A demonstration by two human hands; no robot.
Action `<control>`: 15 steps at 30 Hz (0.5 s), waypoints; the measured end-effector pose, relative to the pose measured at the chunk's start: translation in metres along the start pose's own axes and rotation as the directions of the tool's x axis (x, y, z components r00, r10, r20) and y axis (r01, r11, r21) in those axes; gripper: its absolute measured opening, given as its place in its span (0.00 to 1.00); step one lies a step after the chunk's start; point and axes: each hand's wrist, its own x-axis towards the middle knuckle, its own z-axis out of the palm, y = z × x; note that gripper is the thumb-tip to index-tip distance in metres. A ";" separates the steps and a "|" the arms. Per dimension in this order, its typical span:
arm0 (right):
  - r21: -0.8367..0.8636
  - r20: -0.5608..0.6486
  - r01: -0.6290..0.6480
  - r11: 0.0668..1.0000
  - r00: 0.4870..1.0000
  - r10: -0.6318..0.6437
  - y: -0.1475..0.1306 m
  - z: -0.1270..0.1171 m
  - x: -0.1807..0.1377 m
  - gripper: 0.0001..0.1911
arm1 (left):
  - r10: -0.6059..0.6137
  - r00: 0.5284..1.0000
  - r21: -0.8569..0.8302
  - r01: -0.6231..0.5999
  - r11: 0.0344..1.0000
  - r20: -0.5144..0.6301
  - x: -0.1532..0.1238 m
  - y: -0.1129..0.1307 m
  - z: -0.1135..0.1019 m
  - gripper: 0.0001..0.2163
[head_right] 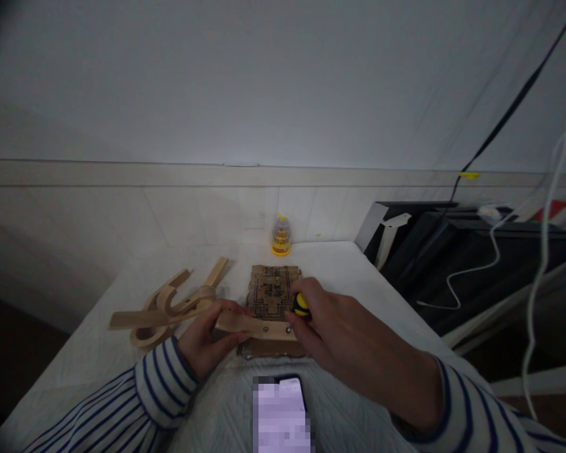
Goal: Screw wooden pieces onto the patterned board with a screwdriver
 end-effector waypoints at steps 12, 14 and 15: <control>0.039 -0.065 0.014 0.999 0.998 -0.012 0.002 0.000 -0.001 0.05 | 0.251 0.956 0.305 -0.196 0.932 -0.152 0.006 0.038 -0.011 0.09; 0.034 -0.070 0.014 0.999 0.997 -0.012 0.002 0.000 -0.001 0.05 | 0.197 0.962 0.340 -0.124 0.932 -0.187 0.012 0.054 -0.008 0.07; 0.028 -0.068 0.013 1.000 0.998 -0.011 0.002 0.000 0.000 0.06 | 0.145 0.972 0.343 -0.075 0.936 -0.184 0.016 0.061 -0.004 0.08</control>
